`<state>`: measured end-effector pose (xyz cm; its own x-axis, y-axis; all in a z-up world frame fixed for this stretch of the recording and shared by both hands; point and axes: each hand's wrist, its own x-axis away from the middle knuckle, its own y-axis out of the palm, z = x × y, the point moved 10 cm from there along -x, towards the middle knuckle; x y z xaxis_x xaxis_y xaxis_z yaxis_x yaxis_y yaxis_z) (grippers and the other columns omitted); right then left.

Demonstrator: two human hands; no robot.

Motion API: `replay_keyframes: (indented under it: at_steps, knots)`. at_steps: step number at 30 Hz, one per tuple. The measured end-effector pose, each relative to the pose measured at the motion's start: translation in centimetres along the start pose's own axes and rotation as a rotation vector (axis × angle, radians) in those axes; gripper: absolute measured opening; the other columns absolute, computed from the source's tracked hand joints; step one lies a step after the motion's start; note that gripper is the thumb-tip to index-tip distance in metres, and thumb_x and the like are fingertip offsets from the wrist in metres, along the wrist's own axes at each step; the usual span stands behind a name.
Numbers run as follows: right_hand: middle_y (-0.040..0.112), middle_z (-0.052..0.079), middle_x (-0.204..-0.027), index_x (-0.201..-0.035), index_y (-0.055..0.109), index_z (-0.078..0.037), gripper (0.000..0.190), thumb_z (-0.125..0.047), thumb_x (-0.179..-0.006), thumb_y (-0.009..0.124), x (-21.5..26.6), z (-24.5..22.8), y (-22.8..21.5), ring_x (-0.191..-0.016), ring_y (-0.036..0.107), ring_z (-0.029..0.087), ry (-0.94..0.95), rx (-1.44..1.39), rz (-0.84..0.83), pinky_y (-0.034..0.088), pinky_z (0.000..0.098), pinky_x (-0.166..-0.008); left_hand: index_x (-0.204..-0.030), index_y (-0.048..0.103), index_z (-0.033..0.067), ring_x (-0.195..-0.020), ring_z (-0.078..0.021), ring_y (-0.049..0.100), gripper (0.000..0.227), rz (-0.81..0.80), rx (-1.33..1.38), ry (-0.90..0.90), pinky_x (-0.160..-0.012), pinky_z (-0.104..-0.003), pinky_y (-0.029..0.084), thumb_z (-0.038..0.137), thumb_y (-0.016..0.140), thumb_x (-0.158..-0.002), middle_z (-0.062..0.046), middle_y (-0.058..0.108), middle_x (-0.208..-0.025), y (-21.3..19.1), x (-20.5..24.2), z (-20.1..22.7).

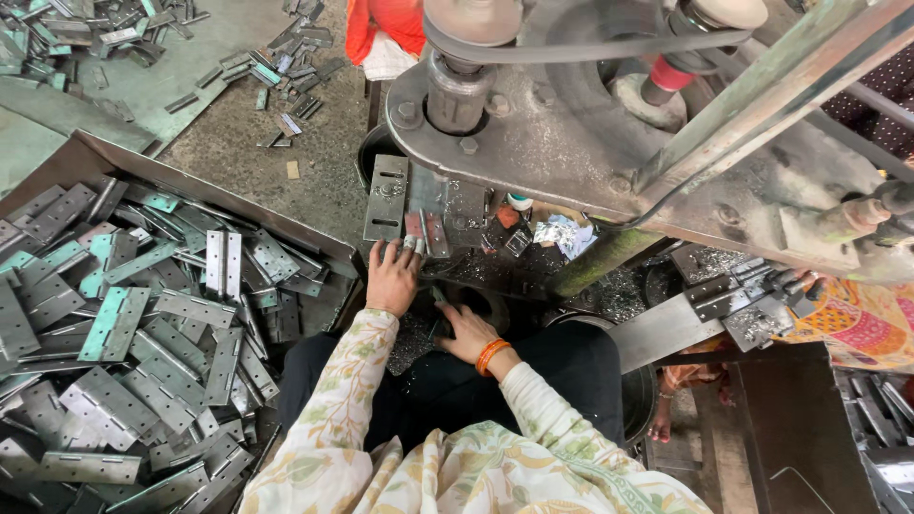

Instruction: The person sits on the floor and repeatedly places small metal brackets into a press machine. They use a foot pedal to activate the press, then remove the processed brackets and place them into a nearby metal bin.

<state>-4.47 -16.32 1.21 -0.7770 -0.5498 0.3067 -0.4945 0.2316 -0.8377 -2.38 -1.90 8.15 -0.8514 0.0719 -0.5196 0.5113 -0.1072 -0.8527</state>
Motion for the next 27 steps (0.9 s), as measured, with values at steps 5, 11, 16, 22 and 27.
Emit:
replay_keyframes:
  at_steps: [5,11,16,22,27]
  knots:
    - [0.058,0.023,-0.137,-0.146,0.048,-0.012,0.070,-0.029,-0.085,0.077,-1.8,0.8,-3.8,-0.115,0.063,0.039,-0.182,-0.235,0.370,0.053,0.0468,-0.097,-0.109,0.074,0.0035,-0.112,-0.0293,0.063,0.025,0.284,0.376,-0.301,-0.102,-0.045,0.044,0.011,0.074,-0.085,-0.009,0.074,-0.106,-5.1,1.0,-2.7]
    - [0.072,0.006,-0.104,-0.128,0.061,-0.004,0.046,-0.012,-0.086,0.079,-6.7,8.2,-4.4,-0.084,0.070,0.013,0.028,-0.967,0.584,0.057,0.0298,-0.070,-0.112,0.076,-0.0009,-0.087,-0.0127,0.066,0.022,0.311,1.385,-0.779,-0.078,-0.025,0.053,0.006,0.075,-0.091,-0.004,0.076,-0.101,2.9,3.4,-6.7]
    - [0.073,0.005,-0.096,-0.112,0.067,-0.001,0.027,-0.007,-0.088,0.077,-8.5,9.8,-7.4,-0.079,0.070,0.012,-0.148,-1.286,0.627,0.057,0.0264,-0.064,-0.118,0.074,-0.0010,-0.090,-0.0095,0.066,0.027,0.196,1.697,-0.653,-0.082,-0.024,0.053,0.008,0.075,-0.092,-0.002,0.076,-0.105,5.9,-0.3,-7.0]
    - [0.065,0.011,-0.126,-0.104,0.071,-0.009,0.032,-0.017,-0.076,0.085,-5.7,2.5,-11.5,-0.106,0.065,0.028,-0.071,-0.102,0.834,0.055,0.0439,-0.089,-0.134,0.061,0.0055,-0.125,-0.0370,0.052,0.065,0.032,0.187,-0.479,-0.100,-0.053,0.043,0.020,0.084,-0.075,-0.018,0.058,-0.141,-0.3,-1.8,-7.8]
    - [0.049,0.017,-0.148,-0.112,0.069,-0.006,0.049,-0.014,-0.066,0.082,-7.0,-5.0,-8.7,-0.142,0.032,0.039,-0.237,0.369,0.606,0.032,0.0588,-0.107,-0.140,0.061,0.0128,-0.138,-0.0364,0.044,0.066,-0.008,0.294,-0.360,-0.113,-0.058,0.035,0.020,0.080,-0.077,-0.014,0.055,-0.147,-0.5,-0.7,-3.6]
